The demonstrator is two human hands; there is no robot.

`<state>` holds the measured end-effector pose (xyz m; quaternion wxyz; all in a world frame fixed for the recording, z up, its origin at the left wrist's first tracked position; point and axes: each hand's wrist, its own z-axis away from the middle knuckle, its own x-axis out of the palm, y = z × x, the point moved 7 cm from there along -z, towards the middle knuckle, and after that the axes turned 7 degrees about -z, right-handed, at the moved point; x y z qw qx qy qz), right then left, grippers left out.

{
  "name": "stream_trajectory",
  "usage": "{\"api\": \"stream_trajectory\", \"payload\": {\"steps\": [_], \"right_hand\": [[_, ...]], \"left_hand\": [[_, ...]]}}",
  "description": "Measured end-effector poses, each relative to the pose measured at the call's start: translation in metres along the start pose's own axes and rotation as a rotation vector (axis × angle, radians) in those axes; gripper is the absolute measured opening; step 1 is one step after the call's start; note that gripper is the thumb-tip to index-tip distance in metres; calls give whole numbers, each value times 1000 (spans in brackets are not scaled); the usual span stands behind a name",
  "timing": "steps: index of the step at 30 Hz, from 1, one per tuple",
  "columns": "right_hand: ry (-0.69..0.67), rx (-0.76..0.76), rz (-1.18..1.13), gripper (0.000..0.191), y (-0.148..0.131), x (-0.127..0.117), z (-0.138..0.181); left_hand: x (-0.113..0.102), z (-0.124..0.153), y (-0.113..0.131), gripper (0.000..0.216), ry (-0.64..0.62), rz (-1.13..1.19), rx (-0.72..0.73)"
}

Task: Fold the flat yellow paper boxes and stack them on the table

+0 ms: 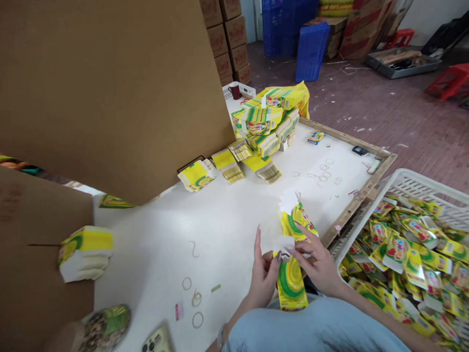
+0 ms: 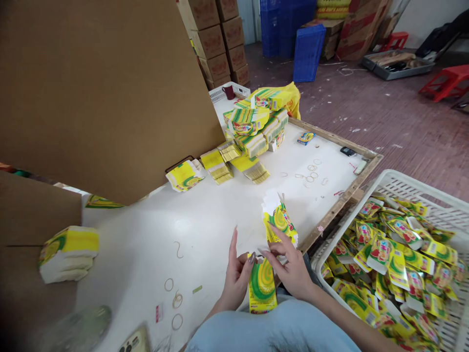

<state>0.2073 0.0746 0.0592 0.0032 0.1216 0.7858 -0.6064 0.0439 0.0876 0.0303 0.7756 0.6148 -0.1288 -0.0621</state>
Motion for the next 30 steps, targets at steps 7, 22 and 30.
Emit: {"api": "stream_trajectory", "payload": {"steps": [7, 22, 30], "right_hand": [[-238, -145, -95, 39, -15, -1, 6], [-471, 558, -367, 33, -8, 5, -7], [-536, 626, -567, 43, -2, 8, 3]], "left_hand": [[-8, -1, 16, 63, -19, -175, 127], [7, -7, 26, 42, -76, -237, 9], [6, -2, 26, 42, -69, -379, 199]]}}
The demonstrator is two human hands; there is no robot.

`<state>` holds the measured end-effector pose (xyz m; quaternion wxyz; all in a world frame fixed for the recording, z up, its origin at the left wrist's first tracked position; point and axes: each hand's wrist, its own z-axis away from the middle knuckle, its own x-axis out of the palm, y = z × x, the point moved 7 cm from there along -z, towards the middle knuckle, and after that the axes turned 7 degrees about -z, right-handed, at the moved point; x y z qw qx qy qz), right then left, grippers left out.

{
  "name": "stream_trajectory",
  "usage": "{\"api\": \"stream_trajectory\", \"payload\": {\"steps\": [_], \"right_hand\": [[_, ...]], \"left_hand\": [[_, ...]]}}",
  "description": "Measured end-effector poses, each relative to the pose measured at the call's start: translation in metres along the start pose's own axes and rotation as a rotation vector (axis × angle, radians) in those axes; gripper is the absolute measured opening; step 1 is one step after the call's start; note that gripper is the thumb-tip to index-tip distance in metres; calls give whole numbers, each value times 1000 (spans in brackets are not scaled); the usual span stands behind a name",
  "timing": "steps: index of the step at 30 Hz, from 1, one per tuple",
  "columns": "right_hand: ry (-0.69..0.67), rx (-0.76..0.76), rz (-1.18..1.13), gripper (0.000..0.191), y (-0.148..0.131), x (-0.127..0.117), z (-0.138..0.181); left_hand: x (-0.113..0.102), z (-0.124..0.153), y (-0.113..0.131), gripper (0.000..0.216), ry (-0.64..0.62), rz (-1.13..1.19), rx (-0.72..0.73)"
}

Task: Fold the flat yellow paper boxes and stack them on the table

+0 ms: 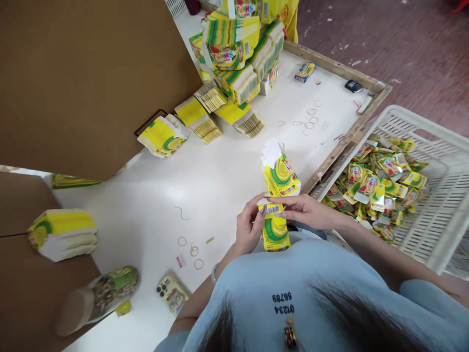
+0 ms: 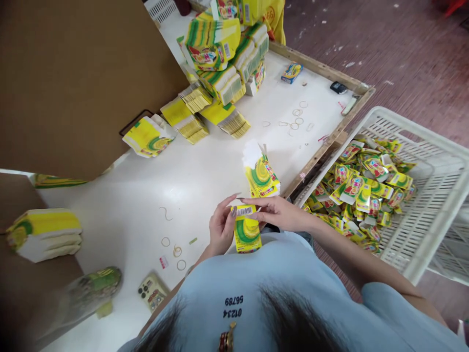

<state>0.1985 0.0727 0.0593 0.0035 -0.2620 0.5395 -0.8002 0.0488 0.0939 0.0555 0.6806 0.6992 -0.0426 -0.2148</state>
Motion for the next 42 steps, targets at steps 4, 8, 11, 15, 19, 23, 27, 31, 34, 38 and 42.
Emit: {"api": "stream_trajectory", "payload": {"steps": [4, 8, 11, 15, 19, 23, 27, 31, 34, 38, 42], "right_hand": [[312, -123, 21, 40, -1, -37, 22], [857, -290, 396, 47, -31, -122, 102], [1269, -248, 957, 65, -56, -163, 164], [1343, -307, 1201, 75, -57, -154, 160], [1075, -513, 1050, 55, -53, -116, 84], [922, -698, 1048, 64, -76, -72, 23], [775, -737, 1038, 63, -88, -42, -13], [704, -814, 871, 48, -79, -26, -19], [758, -806, 723, 43, -71, -27, -14], [839, -797, 567, 38, -70, -27, -8], [869, -887, 579, 36, -76, -17, -3]], "left_hand": [[15, -39, 4, 48, -84, -205, 136], [15, -132, 11, 40, 101, -517, 343], [19, -204, -5, 60, 104, -558, 234], [30, -253, -15, 22, -82, -543, 186], [20, -251, 17, 28, -65, -557, 473], [0, -207, 63, 42, 93, -544, 657], [-16, -145, 100, 47, 267, -518, 602], [-26, -105, 109, 47, 348, -409, 524], [-26, -90, 91, 51, 268, -233, 491], [15, -66, 62, 97, -90, -188, 528], [48, -51, 39, 79, -265, -15, 404]]}}
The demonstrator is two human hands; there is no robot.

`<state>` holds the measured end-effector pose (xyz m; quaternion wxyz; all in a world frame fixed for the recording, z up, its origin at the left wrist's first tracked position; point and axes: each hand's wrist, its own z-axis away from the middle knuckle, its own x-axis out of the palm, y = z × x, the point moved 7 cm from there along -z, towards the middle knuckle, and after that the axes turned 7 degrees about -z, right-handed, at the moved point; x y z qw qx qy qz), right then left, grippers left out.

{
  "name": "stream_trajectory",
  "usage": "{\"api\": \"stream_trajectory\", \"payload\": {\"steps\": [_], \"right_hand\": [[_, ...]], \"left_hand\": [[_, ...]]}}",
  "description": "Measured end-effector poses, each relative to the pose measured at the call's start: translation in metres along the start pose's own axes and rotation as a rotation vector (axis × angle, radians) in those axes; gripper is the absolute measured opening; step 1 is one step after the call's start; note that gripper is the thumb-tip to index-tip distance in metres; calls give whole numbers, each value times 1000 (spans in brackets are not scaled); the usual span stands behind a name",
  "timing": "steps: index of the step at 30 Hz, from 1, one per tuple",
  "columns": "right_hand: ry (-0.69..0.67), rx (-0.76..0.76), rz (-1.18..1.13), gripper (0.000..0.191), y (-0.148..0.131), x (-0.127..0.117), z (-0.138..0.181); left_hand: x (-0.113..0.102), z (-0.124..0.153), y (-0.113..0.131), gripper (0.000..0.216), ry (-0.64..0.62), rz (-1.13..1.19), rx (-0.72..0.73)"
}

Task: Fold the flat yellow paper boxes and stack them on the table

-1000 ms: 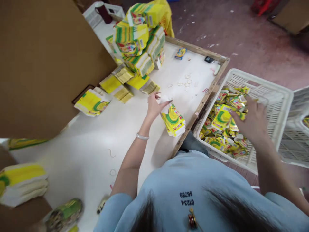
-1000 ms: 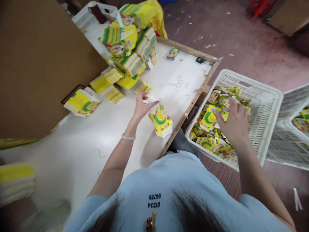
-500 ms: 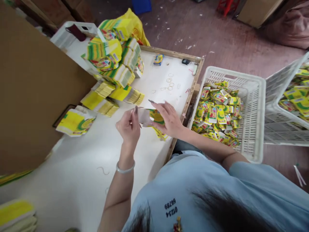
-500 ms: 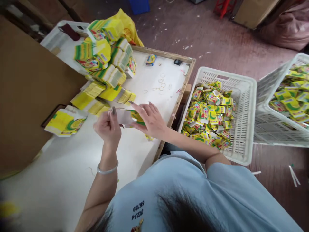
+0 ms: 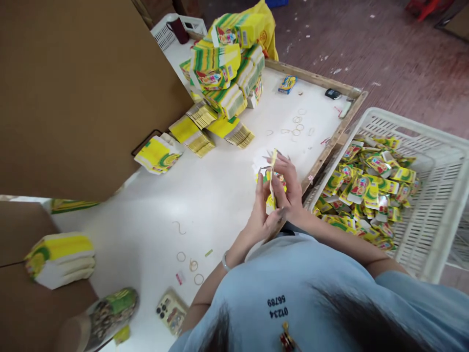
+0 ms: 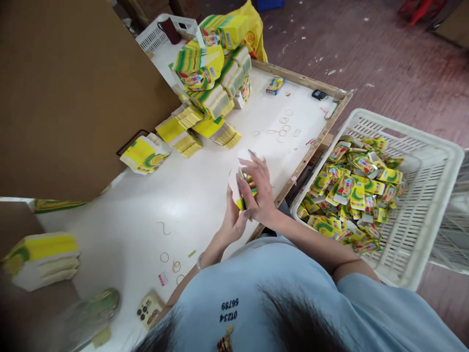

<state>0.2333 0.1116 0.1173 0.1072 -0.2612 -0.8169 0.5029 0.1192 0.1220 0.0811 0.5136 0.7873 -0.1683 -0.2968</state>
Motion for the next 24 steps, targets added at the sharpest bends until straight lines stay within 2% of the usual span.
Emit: {"api": "stream_trajectory", "payload": {"steps": [2, 7, 11, 13, 15, 17, 19, 22, 24], "right_hand": [[-28, 57, -9, 37, 2, 2, 1], [-25, 166, -126, 35, 12, 0, 8], [4, 316, -312, 26, 25, 7, 21], [18, 342, -401, 33, 27, 8, 29], [0, 312, -380, 38, 25, 4, 35], [-78, 269, -299, 32, 22, -1, 41], [-207, 288, -276, 28, 24, -3, 47], [-396, 416, -340, 28, 29, -1, 59], [-457, 445, -328, 29, 29, 0, 65]], "left_hand": [[0, 2, -4, 73, 52, 65, -57], [-18, 7, -10, 52, 219, 138, -269], [-19, 17, -14, 51, 290, 236, -398], [-19, 24, -14, 51, 331, 279, -399], [-20, 35, -14, 60, 376, 320, -404], [-20, 47, -16, 74, 378, 357, -426], [-17, 60, -18, 75, 315, 392, -471], [-10, 77, -22, 60, 209, 474, -568], [-8, 82, -22, 43, 194, 508, -580]]}}
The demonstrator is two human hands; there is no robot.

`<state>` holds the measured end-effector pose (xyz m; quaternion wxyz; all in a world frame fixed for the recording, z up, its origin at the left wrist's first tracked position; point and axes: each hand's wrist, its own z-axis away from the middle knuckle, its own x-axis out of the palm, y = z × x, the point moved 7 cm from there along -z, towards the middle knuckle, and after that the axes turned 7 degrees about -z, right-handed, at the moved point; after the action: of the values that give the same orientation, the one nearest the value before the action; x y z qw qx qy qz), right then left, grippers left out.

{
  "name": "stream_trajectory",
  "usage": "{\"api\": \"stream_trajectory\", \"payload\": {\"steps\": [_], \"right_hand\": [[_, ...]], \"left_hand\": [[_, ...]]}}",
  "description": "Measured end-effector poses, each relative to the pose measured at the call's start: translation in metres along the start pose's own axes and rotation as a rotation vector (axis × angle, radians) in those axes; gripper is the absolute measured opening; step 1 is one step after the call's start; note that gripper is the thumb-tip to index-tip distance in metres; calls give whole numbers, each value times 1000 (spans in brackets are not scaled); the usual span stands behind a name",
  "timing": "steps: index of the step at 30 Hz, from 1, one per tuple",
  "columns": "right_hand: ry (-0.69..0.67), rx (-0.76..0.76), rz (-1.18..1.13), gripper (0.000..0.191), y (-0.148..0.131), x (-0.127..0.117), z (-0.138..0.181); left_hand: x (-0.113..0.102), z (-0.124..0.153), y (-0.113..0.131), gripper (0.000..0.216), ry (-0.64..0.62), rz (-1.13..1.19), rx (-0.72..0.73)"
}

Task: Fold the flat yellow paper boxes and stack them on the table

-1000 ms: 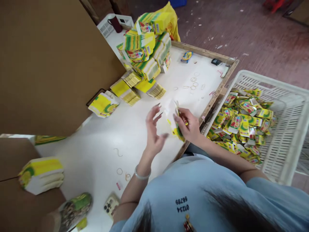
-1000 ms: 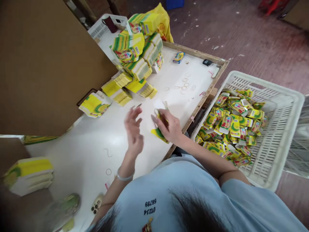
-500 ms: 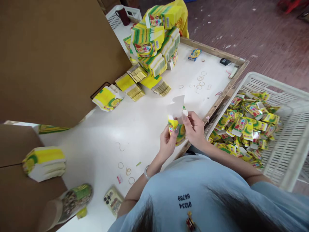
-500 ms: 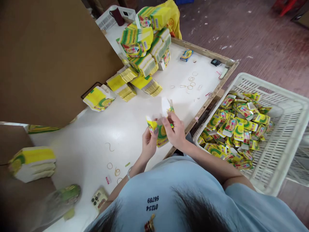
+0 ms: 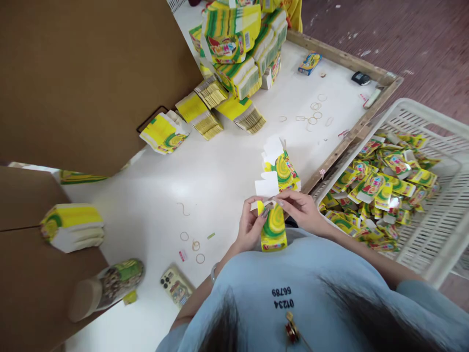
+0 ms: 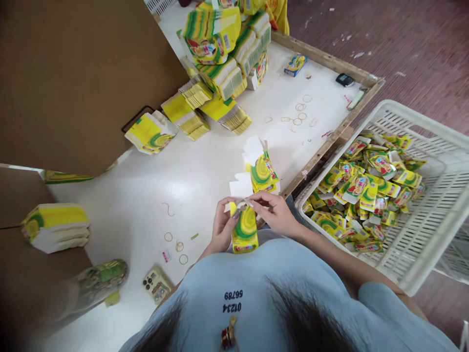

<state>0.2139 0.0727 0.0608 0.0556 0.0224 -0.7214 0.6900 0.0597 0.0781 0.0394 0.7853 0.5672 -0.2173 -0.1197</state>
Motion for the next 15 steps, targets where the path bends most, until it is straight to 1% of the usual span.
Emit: {"api": "stream_trajectory", "payload": {"steps": [2, 4, 5, 6, 7, 8, 10, 11, 12, 13, 15], "right_hand": [[15, -33, 43, 31, -2, 2, 2], [82, -95, 83, 24, -6, 1, 3], [112, -130, 105, 19, -8, -1, 4], [124, -165, 134, 16, -10, -2, 5], [101, -208, 167, 16, -12, -2, 5], [41, -260, 198, 19, -15, -1, 6], [-123, -359, 232, 23, -19, 3, 9], [-189, -386, 230, 26, -20, 3, 10], [-227, -378, 215, 33, -20, 3, 11], [-236, -324, 186, 42, -18, 2, 10], [-227, -104, 90, 55, -9, 2, 8]], "left_hand": [[-3, 1, 4, 31, 44, -28, 55], [-6, 0, 10, 29, 110, -85, 113], [-8, 0, 13, 34, 138, -117, 128], [-9, -1, 16, 44, 156, -153, 140], [-10, -1, 19, 55, 159, -192, 147], [-10, -2, 21, 60, 152, -229, 150], [-10, -4, 25, 62, 107, -294, 150], [-10, -4, 27, 62, 81, -313, 154], [-10, -5, 28, 60, 61, -326, 157], [-10, -5, 30, 55, 53, -341, 164], [-12, -5, 33, 47, 57, -393, 176]]}}
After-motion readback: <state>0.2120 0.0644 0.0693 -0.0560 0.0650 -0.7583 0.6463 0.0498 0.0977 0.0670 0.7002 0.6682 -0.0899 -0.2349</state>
